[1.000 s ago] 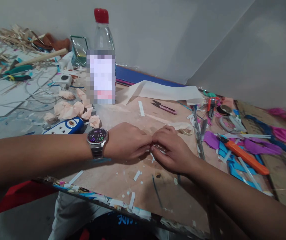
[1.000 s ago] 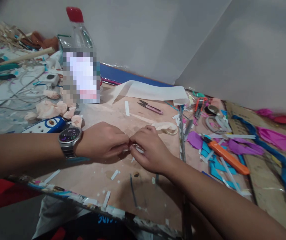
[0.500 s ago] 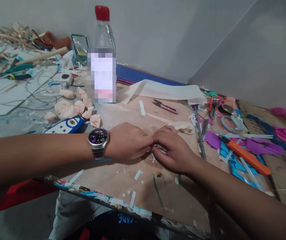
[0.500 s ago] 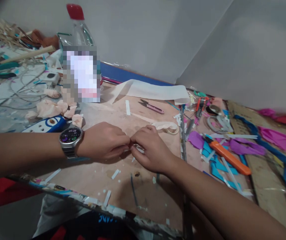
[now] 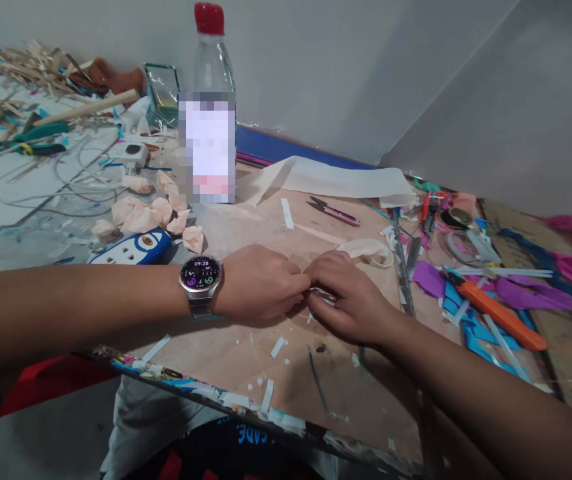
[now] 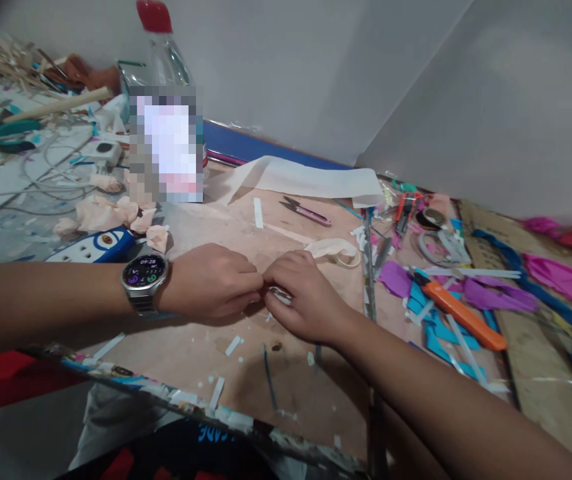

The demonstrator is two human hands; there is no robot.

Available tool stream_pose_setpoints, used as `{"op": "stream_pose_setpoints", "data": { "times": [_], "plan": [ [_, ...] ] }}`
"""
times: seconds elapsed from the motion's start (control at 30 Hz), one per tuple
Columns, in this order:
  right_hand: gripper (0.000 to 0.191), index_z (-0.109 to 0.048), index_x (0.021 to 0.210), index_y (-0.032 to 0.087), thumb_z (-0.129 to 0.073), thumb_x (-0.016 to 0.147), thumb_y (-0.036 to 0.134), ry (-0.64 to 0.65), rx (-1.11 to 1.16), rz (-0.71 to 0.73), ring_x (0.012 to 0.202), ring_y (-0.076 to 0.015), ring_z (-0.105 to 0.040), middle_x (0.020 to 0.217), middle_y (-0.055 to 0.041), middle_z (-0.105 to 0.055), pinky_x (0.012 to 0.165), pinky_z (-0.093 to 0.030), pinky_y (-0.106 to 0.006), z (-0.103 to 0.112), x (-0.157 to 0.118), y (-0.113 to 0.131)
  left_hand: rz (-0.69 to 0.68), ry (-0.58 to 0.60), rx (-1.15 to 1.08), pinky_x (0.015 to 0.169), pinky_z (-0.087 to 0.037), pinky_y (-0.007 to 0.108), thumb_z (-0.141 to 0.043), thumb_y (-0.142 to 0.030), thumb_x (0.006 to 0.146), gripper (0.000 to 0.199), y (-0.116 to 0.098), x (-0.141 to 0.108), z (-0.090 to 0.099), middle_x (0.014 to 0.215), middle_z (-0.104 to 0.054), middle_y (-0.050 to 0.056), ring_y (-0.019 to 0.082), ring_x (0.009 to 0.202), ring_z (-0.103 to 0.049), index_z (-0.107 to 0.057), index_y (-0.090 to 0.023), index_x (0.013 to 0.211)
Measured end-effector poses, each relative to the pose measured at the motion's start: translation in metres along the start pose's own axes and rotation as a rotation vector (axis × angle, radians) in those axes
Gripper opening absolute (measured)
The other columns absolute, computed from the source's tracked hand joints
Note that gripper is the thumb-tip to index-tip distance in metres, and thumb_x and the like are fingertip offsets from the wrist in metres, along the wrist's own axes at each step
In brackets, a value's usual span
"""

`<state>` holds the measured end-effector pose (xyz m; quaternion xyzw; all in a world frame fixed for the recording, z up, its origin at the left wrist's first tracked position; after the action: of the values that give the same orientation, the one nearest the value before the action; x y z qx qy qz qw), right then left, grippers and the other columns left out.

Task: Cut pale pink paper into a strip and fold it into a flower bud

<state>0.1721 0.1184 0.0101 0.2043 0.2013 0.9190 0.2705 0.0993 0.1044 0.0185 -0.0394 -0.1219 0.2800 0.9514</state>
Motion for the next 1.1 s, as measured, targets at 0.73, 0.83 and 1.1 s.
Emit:
{"op": "stream_pose_setpoints", "data": {
  "times": [0.73,0.83,1.1],
  "plan": [
    [0.003,-0.061,0.091,0.017,-0.058,0.092,0.017,-0.003,-0.034,0.013,0.088,-0.0154,-0.057,0.086,-0.0024,-0.063,0.089,-0.035,-0.034,0.0003,0.0001,0.0021,-0.002,0.012,-0.002,0.054,-0.03,0.031,-0.048,-0.034,0.1,0.026,0.0004,0.0003,-0.0003,0.082,-0.074,0.004,0.016,0.069,-0.065,-0.064,-0.019,0.087],
    [0.003,-0.06,0.091,0.018,-0.057,0.092,0.017,0.0,-0.038,0.015,0.088,-0.0159,-0.056,0.086,-0.0029,-0.064,0.089,-0.035,-0.035,0.0002,0.0001,0.0022,-0.011,-0.008,-0.017,0.055,-0.033,0.03,-0.047,-0.033,0.1,0.026,0.0001,-0.0002,0.0008,0.081,-0.073,0.004,0.015,0.069,-0.065,-0.064,-0.018,0.087],
    [0.004,-0.06,0.09,0.018,-0.057,0.092,0.017,-0.002,-0.036,0.008,0.088,-0.0155,-0.056,0.086,-0.0026,-0.064,0.089,-0.035,-0.035,0.001,0.0007,0.0024,0.001,0.013,-0.006,0.054,-0.031,0.031,-0.048,-0.035,0.1,0.026,0.0002,0.0002,-0.0016,0.083,-0.074,0.003,0.016,0.071,-0.066,-0.065,-0.019,0.088]
  ]
}}
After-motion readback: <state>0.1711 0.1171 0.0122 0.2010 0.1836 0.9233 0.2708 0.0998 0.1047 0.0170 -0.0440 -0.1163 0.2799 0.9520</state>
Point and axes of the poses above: each hand's wrist, its own x-axis towards the middle knuckle, its own z-axis out of the back of the hand, y = z × x, the point moved 10 cm from there along x, towards the middle knuckle
